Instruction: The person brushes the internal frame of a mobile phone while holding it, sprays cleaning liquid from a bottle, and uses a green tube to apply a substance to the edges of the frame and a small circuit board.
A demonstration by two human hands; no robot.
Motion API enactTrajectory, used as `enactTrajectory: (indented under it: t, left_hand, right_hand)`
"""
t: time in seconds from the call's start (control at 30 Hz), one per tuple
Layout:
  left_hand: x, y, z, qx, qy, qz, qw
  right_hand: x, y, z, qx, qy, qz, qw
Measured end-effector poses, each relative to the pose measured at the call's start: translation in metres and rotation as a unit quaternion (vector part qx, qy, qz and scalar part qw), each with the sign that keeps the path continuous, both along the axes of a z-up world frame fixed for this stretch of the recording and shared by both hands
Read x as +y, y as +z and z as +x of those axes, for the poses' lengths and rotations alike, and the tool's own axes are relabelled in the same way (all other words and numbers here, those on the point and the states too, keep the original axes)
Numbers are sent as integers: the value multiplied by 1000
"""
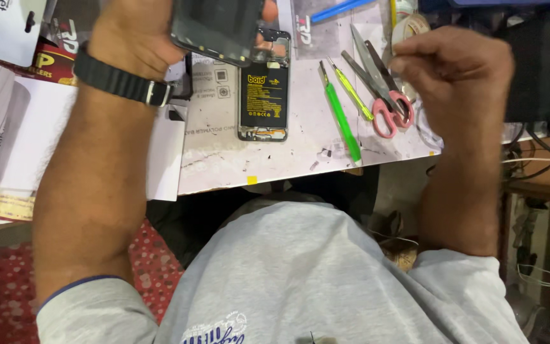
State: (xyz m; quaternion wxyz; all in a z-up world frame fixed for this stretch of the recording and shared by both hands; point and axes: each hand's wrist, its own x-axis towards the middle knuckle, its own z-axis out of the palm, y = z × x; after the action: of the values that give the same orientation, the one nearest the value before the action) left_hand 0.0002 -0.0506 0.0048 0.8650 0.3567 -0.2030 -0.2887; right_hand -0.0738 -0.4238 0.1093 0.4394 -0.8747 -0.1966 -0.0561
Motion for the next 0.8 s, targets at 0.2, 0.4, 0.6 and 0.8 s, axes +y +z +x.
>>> enactTrajectory:
  t: [0.2,0.4,0.6,0.8]
  left_hand:
    - [-34,7,-2,46,-22,10,999]
    - [-37,4,-2,25,-21,-20,999]
    - [-41,15,-4,52,-15,-37,998]
    - [-42,25,-11,-42,-32,-101,993]
  right_hand:
    - [10,-18,-5,-77,32,-195,977]
    - [25,-39,-16,-79,-13,-327,942]
    - [32,-36,-22,-73,-39,-352,932]
    - [50,-30,-40,-30,-2,-328,944]
